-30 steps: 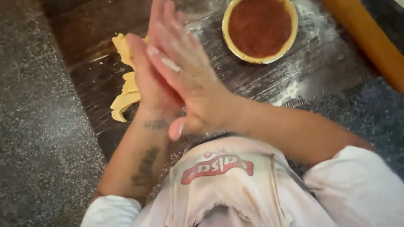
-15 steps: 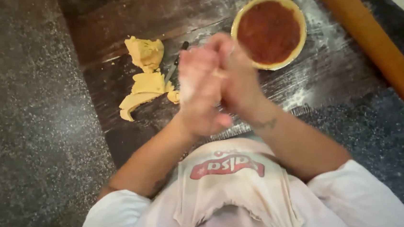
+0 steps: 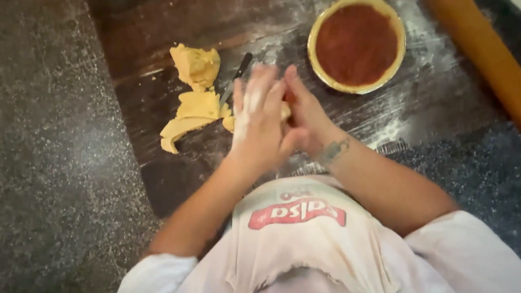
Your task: The person rolls small pieces of dough into thin strips and places them across a pie filled with red filling to form a lattice pattern. The person repeats this process, alternating directions to create a crisscross design on the pie surface.
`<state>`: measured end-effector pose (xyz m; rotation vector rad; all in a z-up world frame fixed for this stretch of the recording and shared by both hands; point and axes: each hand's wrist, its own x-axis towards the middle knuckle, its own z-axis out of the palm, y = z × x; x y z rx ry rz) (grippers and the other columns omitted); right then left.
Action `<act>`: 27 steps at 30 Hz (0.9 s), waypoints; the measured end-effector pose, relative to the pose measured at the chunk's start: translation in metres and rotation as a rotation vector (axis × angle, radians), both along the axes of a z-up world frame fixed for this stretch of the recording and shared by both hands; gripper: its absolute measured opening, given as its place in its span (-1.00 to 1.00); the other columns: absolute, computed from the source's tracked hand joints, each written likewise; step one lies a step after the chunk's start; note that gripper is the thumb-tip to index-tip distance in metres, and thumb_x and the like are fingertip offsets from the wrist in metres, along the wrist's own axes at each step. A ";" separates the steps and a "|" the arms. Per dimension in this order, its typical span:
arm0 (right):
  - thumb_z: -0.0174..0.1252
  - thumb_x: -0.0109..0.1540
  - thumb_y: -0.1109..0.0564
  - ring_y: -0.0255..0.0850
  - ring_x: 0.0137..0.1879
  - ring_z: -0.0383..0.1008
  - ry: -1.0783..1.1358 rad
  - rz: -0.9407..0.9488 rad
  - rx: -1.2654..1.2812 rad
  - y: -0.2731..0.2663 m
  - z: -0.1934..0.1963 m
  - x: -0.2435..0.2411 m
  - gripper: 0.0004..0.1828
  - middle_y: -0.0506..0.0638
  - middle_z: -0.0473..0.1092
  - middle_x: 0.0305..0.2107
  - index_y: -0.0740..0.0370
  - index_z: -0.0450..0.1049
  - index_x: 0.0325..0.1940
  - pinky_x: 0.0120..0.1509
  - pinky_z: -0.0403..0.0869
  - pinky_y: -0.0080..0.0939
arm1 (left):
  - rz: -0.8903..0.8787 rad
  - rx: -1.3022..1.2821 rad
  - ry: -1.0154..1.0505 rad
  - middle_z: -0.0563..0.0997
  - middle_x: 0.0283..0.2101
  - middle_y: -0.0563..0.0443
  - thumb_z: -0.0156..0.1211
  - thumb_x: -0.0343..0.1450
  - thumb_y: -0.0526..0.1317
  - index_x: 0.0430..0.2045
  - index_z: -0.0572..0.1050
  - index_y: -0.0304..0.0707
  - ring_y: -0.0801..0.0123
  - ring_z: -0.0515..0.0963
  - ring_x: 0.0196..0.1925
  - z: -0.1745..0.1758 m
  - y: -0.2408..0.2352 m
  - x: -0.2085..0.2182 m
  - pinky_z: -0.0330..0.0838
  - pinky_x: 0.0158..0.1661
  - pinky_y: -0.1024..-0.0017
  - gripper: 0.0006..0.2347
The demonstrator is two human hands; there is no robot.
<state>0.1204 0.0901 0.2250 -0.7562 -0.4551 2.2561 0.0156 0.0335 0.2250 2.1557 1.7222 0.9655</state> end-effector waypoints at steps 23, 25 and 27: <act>-0.48 0.34 -0.50 0.11 -0.06 0.23 -0.713 -0.084 1.802 0.022 0.090 -0.019 -0.08 0.26 0.21 -0.09 0.46 0.34 -0.11 0.04 0.21 0.09 | 0.013 -0.309 -1.941 0.34 -0.05 -0.02 -0.14 0.43 0.27 0.00 0.24 -0.07 0.27 0.34 0.05 0.064 0.036 -0.011 0.32 0.07 0.33 -0.52; -0.43 0.41 -0.40 0.20 0.04 0.24 -0.543 -0.174 1.918 0.023 0.088 -0.024 -0.13 0.31 0.21 0.04 0.54 0.38 -0.04 0.21 0.21 0.14 | -0.048 -0.226 -2.041 0.20 -0.40 0.16 -0.11 0.40 0.25 -0.44 0.24 0.01 0.46 0.24 -0.28 0.073 0.038 -0.018 0.27 -0.18 0.42 -0.65; -0.22 0.47 -0.20 -0.03 -0.30 0.24 -0.310 -0.398 1.851 0.027 0.080 -0.021 -0.40 0.09 0.25 -0.47 0.32 0.29 -0.42 -0.07 0.22 -0.01 | -0.079 -0.574 -2.072 0.33 0.41 -0.22 -0.30 0.19 0.45 0.54 0.07 -0.07 -0.03 0.27 0.50 0.077 0.020 -0.003 0.12 0.49 0.09 -0.03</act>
